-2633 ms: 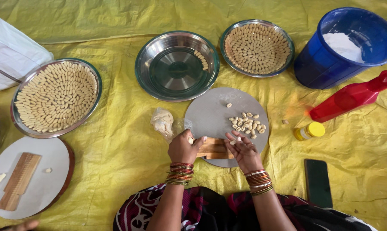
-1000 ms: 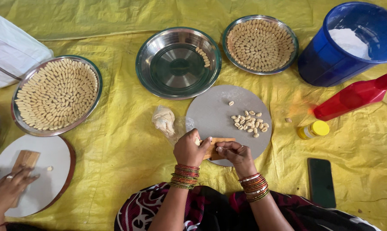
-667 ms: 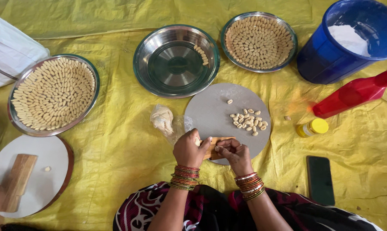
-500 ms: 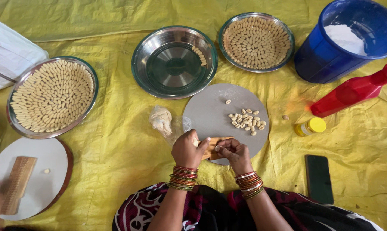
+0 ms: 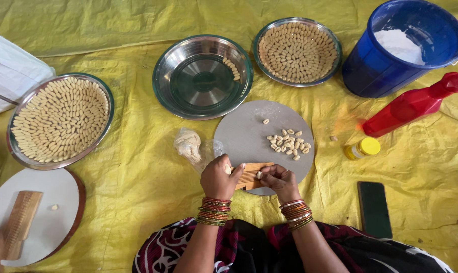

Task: The person sits on a yellow tarp and repeatedly takes small pieces of dough, presses them against a wooden ridged tool to create grooves, and places the shaped pieces onto a metal tray. Another person works alongside using a similar method.

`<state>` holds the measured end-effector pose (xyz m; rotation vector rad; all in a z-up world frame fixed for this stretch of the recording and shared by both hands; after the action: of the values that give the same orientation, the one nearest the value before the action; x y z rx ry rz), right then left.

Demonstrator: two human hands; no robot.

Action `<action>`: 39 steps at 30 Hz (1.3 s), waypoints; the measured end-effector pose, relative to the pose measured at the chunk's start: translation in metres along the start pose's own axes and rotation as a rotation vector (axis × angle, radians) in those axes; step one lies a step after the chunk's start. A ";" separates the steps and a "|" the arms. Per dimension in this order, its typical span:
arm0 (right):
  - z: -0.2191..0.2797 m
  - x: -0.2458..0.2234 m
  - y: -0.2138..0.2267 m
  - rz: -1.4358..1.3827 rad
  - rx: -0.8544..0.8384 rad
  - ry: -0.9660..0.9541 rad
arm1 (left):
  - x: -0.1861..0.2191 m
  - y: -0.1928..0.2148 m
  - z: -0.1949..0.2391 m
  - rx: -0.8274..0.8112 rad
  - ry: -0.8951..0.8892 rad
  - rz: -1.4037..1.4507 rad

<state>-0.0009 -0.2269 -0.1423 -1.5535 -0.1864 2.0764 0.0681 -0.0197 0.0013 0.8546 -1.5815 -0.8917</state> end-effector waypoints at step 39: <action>0.016 -0.026 -0.005 0.533 0.165 0.250 | -0.020 -0.005 -0.006 -0.170 0.163 0.014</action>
<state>-0.0091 -0.2323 -0.1134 -1.8834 0.5317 2.1731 0.0781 -0.0053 -0.0114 0.7743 -1.3489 -0.9091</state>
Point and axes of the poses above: each hand's wrist, its own z-axis away from the middle knuckle, its own y-axis out of the back of the hand, x = y × z, the point moved 8 cm from there along -z, towards the middle knuckle, and after that the axes turned 12 degrees about -z, right-handed, at the moved point
